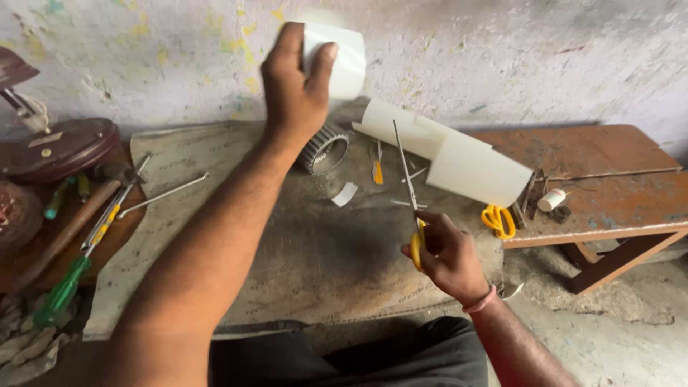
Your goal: The person cuts small rectangular strips from a white sheet using scissors and then inserts several of the cut strips into the slots of an electric motor stator by hand.
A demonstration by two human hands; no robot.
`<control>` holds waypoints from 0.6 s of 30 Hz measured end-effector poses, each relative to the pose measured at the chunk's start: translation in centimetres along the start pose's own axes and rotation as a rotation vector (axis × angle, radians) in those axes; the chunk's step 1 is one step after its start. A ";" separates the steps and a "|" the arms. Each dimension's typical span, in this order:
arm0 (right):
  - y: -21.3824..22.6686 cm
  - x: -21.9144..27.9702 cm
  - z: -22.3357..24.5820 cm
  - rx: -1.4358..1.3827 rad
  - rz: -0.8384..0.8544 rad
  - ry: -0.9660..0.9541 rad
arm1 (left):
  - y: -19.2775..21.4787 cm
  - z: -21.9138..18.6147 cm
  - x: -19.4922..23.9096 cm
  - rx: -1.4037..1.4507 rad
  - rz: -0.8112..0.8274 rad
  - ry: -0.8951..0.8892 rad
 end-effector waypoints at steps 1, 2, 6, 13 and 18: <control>-0.2 -0.2 -0.4 0.109 0.005 -0.068 | 1.3 -1.8 1.5 0.008 -0.044 -0.075; -0.1 -1.2 -0.8 0.222 0.006 -0.128 | 1.9 -2.7 2.5 -0.024 -0.028 -0.035; 0.1 -4.8 -2.7 0.590 0.100 -0.301 | 3.3 -4.5 6.3 -0.068 0.054 0.159; -0.9 -9.6 -5.9 0.868 0.398 -0.212 | 5.1 -2.6 13.2 -0.126 0.066 0.235; 5.8 -13.9 -4.2 1.018 -0.002 0.004 | 4.7 0.5 19.2 -0.186 0.025 0.306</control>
Point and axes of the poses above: each hand's wrist, its own x-axis away from the middle knuckle, its own y-axis out of the back of the hand, z = x × y, the point moved 7 cm from there along -x, towards the middle knuckle, and after that the axes turned 12 degrees about z, right-handed, at the moved point
